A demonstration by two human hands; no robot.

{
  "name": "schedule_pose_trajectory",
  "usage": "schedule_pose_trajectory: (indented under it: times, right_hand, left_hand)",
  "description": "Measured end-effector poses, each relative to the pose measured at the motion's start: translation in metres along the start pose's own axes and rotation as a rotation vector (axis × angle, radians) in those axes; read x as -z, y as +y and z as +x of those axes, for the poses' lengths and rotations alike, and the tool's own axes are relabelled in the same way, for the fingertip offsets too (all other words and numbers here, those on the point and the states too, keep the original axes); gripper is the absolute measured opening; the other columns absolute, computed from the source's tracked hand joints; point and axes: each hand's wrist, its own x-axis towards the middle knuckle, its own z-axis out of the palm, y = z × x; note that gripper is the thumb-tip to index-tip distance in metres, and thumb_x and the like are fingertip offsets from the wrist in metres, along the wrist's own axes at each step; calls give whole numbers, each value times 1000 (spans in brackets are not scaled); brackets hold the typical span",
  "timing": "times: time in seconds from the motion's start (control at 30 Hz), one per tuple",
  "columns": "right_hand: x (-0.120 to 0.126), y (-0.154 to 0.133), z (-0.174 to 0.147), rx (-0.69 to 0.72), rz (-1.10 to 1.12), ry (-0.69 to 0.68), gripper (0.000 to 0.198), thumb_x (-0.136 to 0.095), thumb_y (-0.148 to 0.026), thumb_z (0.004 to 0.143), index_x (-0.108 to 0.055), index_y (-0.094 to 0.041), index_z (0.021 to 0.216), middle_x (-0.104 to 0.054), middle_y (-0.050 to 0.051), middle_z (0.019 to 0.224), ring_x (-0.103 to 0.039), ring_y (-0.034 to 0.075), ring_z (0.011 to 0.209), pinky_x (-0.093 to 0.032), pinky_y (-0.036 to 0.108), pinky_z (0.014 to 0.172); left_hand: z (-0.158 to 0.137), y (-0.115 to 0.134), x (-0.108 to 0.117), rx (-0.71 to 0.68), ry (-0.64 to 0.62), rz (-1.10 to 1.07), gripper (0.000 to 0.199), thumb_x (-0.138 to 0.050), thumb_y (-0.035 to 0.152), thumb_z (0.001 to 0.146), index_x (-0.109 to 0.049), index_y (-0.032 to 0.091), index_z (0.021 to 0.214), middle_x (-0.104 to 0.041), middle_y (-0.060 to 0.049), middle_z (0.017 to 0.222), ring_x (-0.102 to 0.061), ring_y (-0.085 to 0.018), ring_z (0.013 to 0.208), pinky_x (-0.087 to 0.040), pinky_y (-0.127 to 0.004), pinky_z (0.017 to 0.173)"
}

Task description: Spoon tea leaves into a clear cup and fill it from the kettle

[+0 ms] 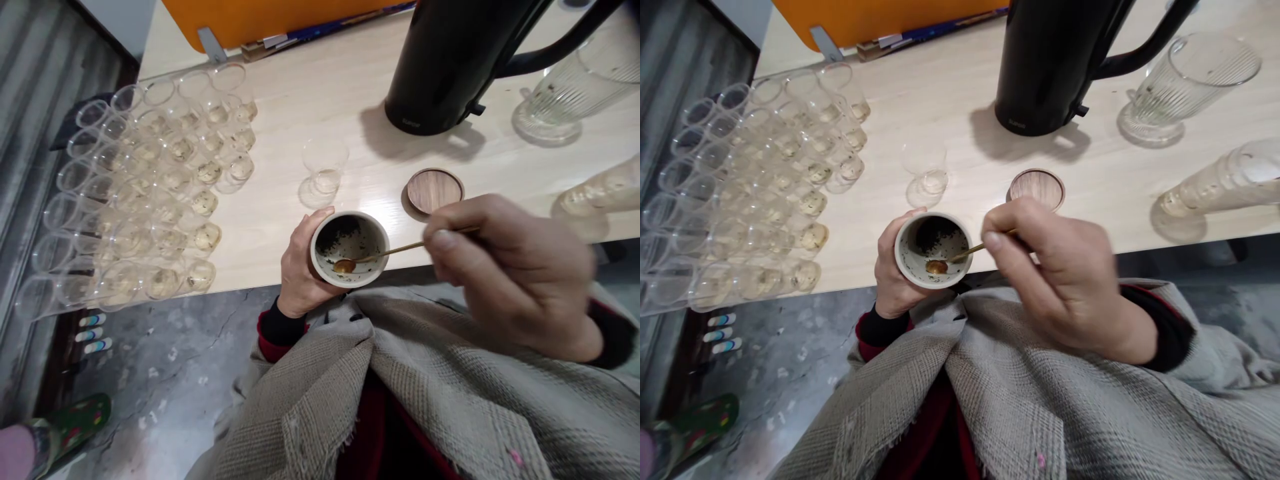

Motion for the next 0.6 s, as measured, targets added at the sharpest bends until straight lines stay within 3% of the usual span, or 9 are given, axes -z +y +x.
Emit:
schedule_pose_trajectory:
  times: [0.1, 0.27, 0.6]
  right_hand:
    - [-14, 2, 2, 88, -38, -58, 10, -58, -14, 104, -62, -23, 102, -68, 0, 81, -65, 13, 66, -53, 26, 61]
    - [-25, 3, 2, 58, -82, 56, 9, -58, -16, 105, -63, -24, 103, -71, 1, 85, -69, 14, 71, -57, 26, 66]
    - [-38, 7, -2, 101, -91, 36, 14, -57, -12, 104, -63, -24, 105, -71, 1, 85, -70, 15, 74, -57, 28, 67]
  left_hand:
    - [-1, 0, 1, 12, 10, -6, 102, -78, 80, 79, -34, 34, 159, -61, -10, 153, -62, -37, 142, -52, -60, 123]
    - [-1, 1, 1, 7, 12, 26, 102, -80, 76, 80, -34, 33, 160, -63, -10, 152, -63, -38, 141, -53, -64, 121]
    - [0, 4, 2, 46, -18, 83, 103, -67, 89, 81, -29, 35, 160, -63, -11, 153, -63, -39, 141, -56, -65, 119]
